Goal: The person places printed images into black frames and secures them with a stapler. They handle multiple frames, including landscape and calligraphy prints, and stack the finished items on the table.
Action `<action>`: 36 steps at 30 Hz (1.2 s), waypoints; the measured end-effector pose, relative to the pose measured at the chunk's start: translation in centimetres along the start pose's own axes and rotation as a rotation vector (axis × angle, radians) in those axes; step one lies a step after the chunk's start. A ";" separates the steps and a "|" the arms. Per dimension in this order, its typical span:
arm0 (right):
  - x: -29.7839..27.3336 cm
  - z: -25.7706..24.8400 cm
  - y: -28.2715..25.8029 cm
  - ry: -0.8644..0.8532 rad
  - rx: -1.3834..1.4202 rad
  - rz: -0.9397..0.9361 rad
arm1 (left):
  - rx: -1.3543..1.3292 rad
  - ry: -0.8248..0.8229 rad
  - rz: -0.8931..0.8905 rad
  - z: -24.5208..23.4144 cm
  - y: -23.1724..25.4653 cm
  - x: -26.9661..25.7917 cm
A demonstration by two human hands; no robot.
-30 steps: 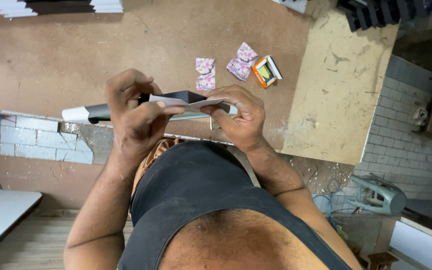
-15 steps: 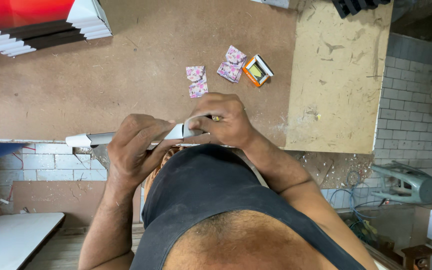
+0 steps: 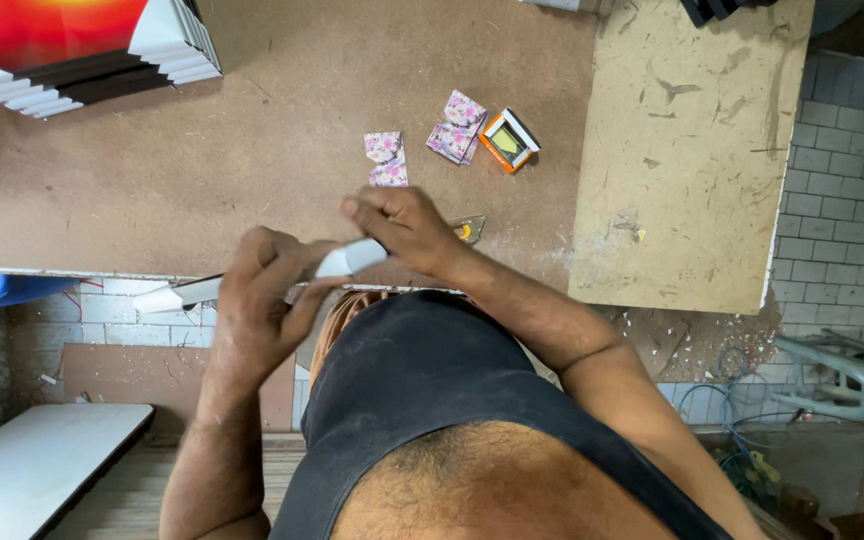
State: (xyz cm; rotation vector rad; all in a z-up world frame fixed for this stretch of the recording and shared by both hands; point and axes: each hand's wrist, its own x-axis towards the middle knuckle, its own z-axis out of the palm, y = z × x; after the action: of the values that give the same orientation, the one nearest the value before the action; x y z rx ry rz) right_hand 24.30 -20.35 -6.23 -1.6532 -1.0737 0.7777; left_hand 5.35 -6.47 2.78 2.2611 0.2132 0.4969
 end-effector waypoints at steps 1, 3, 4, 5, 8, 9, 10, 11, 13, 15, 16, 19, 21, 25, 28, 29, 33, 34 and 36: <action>-0.7 0.2 1.5 0.222 -0.244 -0.078 | 0.064 0.054 -0.026 -0.1 -0.5 0.0; -2.5 -0.2 4.8 0.350 -0.479 -0.085 | 0.190 0.158 -0.072 0.0 -1.7 -0.1; -3.5 -0.7 6.5 0.416 -0.597 -0.090 | 0.234 0.177 -0.051 0.5 -2.2 -0.3; -4.7 -0.9 8.0 0.305 -0.636 -0.065 | 0.278 0.195 -0.031 1.4 -2.8 -0.4; -9.1 -1.0 11.3 0.081 -0.760 -0.055 | 0.350 0.153 -0.077 6.0 -4.6 -1.4; -10.6 -0.9 11.9 0.086 -0.811 -0.095 | 0.364 0.124 -0.108 8.0 -5.3 -1.8; -11.6 -0.9 12.5 0.085 -0.858 -0.139 | 0.310 0.114 -0.161 10.0 -5.9 -2.4; -12.1 -0.9 13.1 0.088 -0.853 -0.120 | 0.255 0.105 -0.213 12.0 -6.7 -2.9; -12.7 -0.9 13.8 0.093 -0.845 -0.081 | 0.256 0.092 -0.284 15.8 -9.1 -3.4; -12.3 -1.3 14.4 -0.014 -0.873 0.025 | 0.298 0.068 -0.237 18.8 -11.3 -4.3; -11.6 -1.5 14.6 -0.069 -0.886 0.070 | 0.324 0.062 -0.216 19.8 -12.4 -4.8; -10.5 -1.7 14.5 -0.218 -0.924 0.319 | 0.355 0.084 -0.167 21.9 -15.1 -5.9; -10.0 -2.3 14.4 -0.272 -1.000 0.369 | 0.387 -0.003 -0.213 22.6 -16.2 -6.3; -9.6 -2.8 14.5 -0.297 -0.924 0.483 | 0.414 0.034 -0.167 22.5 -16.3 -6.6; -8.9 -2.7 14.7 -0.244 -0.883 0.378 | 0.419 0.018 -0.170 21.2 -15.8 -6.4; -8.4 -2.3 14.8 -0.269 -0.869 0.366 | 0.433 -0.016 -0.166 20.6 -15.9 -6.3; -6.4 -1.2 15.1 -0.328 -0.797 0.362 | 0.401 -0.150 -0.151 19.4 -16.3 -5.3; -6.0 -0.6 15.1 -0.339 -0.771 0.365 | 0.378 -0.180 -0.156 19.1 -16.5 -5.3; -5.2 0.3 15.1 -0.331 -0.785 0.302 | 0.384 -0.165 -0.152 19.1 -16.5 -5.4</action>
State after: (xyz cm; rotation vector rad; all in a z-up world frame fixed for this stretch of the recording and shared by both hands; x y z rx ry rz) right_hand 26.31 -26.99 -20.59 -2.4481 -1.5032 0.9073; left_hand 8.46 -9.97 -22.55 2.6171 0.4230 0.1984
